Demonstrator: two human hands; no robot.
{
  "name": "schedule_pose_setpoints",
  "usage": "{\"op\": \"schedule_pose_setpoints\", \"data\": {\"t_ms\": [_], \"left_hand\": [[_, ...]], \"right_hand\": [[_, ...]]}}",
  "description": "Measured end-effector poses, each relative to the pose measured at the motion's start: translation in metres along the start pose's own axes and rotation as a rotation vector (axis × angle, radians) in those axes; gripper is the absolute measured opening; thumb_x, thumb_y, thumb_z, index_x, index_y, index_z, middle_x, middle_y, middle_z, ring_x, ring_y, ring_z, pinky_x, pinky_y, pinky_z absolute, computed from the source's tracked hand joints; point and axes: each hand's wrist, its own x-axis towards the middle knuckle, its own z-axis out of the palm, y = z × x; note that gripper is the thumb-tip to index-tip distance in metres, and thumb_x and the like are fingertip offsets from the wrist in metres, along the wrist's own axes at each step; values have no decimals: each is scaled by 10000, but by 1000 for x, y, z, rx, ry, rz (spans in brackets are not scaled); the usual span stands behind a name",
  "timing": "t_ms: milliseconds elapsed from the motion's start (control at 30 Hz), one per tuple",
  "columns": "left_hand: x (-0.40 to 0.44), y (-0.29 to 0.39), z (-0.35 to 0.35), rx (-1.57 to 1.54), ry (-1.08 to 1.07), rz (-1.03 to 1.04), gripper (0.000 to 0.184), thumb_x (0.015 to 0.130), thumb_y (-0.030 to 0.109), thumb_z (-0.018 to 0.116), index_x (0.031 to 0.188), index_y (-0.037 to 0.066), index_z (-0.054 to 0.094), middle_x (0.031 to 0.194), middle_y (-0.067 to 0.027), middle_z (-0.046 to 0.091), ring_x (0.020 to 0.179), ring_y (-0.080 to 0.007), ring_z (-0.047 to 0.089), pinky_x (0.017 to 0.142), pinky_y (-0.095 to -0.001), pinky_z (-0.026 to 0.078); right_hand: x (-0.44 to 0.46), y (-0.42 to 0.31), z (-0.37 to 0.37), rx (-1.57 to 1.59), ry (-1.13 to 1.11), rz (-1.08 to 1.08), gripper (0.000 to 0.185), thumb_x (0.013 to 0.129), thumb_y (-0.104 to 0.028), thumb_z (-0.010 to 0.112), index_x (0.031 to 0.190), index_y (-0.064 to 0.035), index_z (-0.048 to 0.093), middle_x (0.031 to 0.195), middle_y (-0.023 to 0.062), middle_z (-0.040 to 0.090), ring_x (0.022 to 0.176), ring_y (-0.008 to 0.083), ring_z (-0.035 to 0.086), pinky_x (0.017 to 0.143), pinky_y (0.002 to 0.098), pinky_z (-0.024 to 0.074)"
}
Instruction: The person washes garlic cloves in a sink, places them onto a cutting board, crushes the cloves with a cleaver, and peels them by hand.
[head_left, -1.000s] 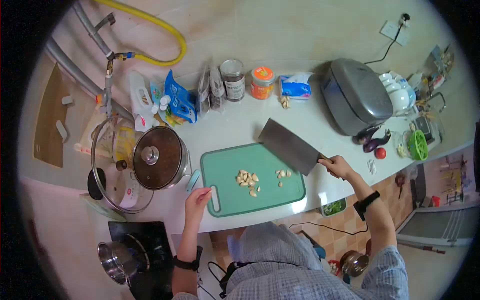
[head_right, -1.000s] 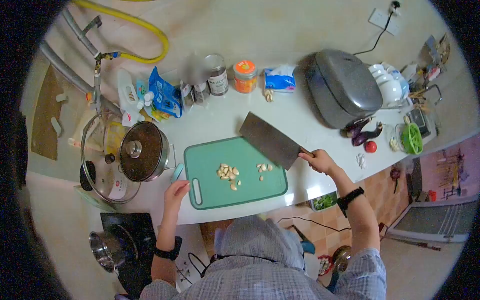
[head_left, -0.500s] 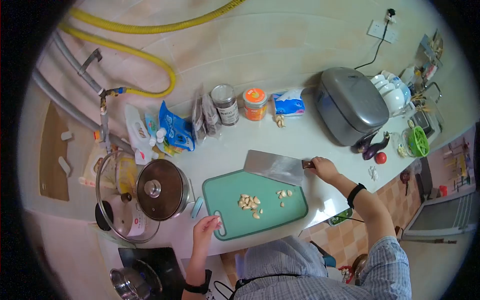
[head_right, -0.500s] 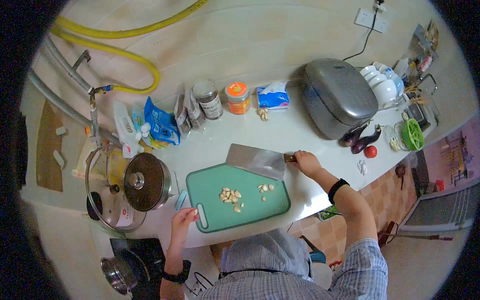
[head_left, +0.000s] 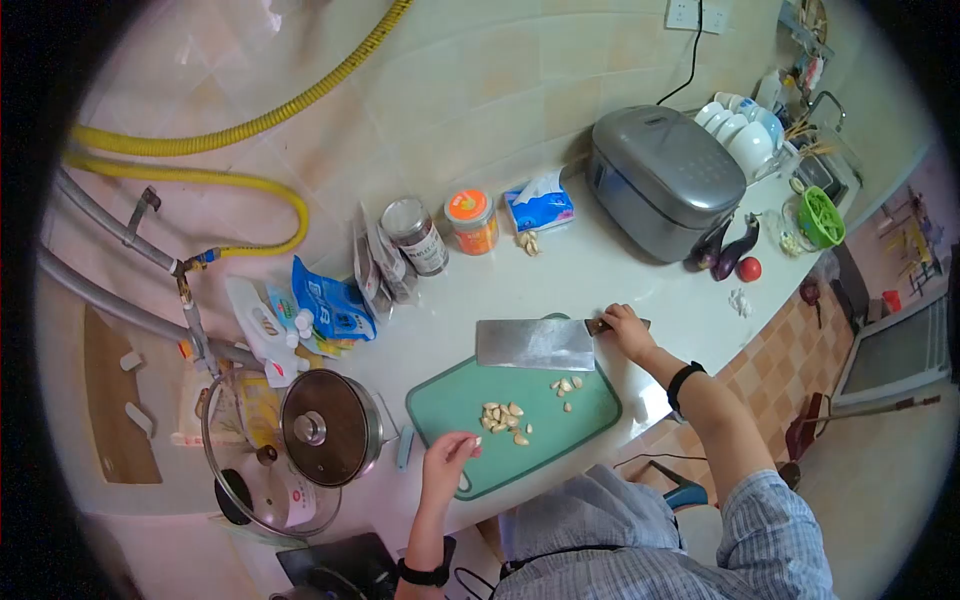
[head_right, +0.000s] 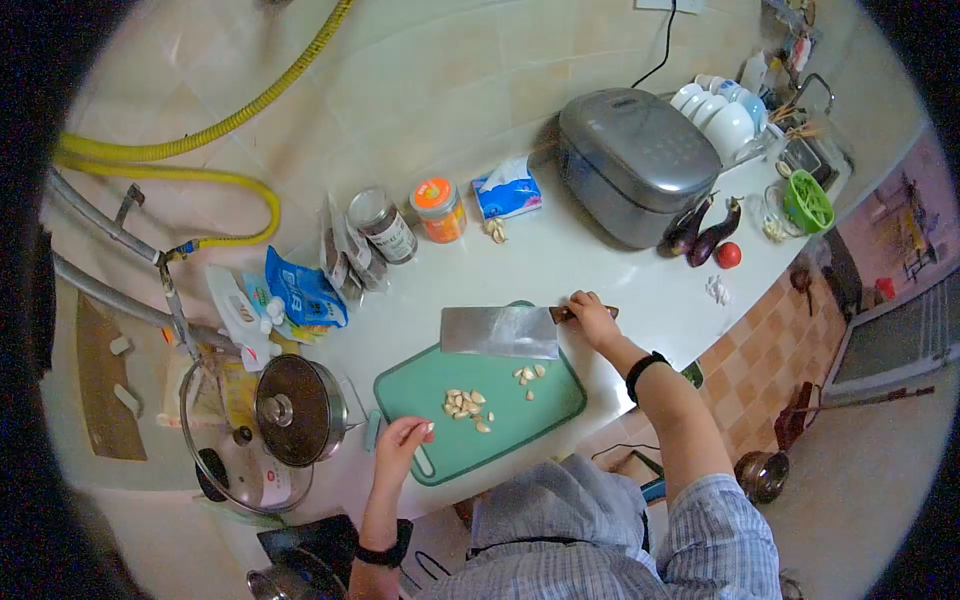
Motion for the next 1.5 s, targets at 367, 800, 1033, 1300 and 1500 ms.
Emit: {"op": "schedule_pose_setpoints", "data": {"t_ms": [367, 800, 1033, 1300, 1500], "left_hand": [[-11, 12, -1, 6, 82, -30, 164, 837, 98, 554, 933, -32, 584, 843, -78, 611, 757, -139, 588, 706, -245, 457], [0, 85, 113, 395, -37, 503, 216, 766, 40, 608, 981, 25, 595, 877, -70, 609, 771, -129, 580, 702, -241, 452], [-5, 106, 197, 227, 5, 517, 199, 763, 23, 620, 952, -22, 578, 855, -78, 599, 785, -131, 577, 705, -242, 454], [10, 101, 296, 62, -110, 450, 91, 776, -6, 602, 858, -45, 615, 876, -93, 590, 804, -143, 574, 734, -227, 459], [5, 99, 356, -30, -122, 383, 107, 764, 51, 627, 843, -20, 642, 842, -91, 592, 780, -137, 589, 695, -241, 485]], "right_hand": [[9, -41, -7, 29, 94, -72, 304, 721, -45, 548, 1025, -49, 562, 1016, 115, 526, 968, 280, 489, 852, 364, 416], [-103, -174, -97, 731, 272, -176, 209, 757, -30, 615, 965, -20, 606, 881, 91, 586, 799, 196, 575, 708, 280, 460], [-128, -120, -118, 1232, 287, 55, 139, 794, -41, 589, 920, 10, 618, 900, 85, 596, 820, 145, 576, 740, 241, 466], [-162, -45, -166, 1352, 287, 179, 107, 802, -27, 578, 878, 39, 612, 872, 91, 585, 781, 138, 574, 702, 231, 468], [-189, 7, -187, 1139, 317, 141, 114, 802, -13, 555, 898, 31, 598, 853, 74, 588, 788, 124, 576, 710, 225, 469]]}}
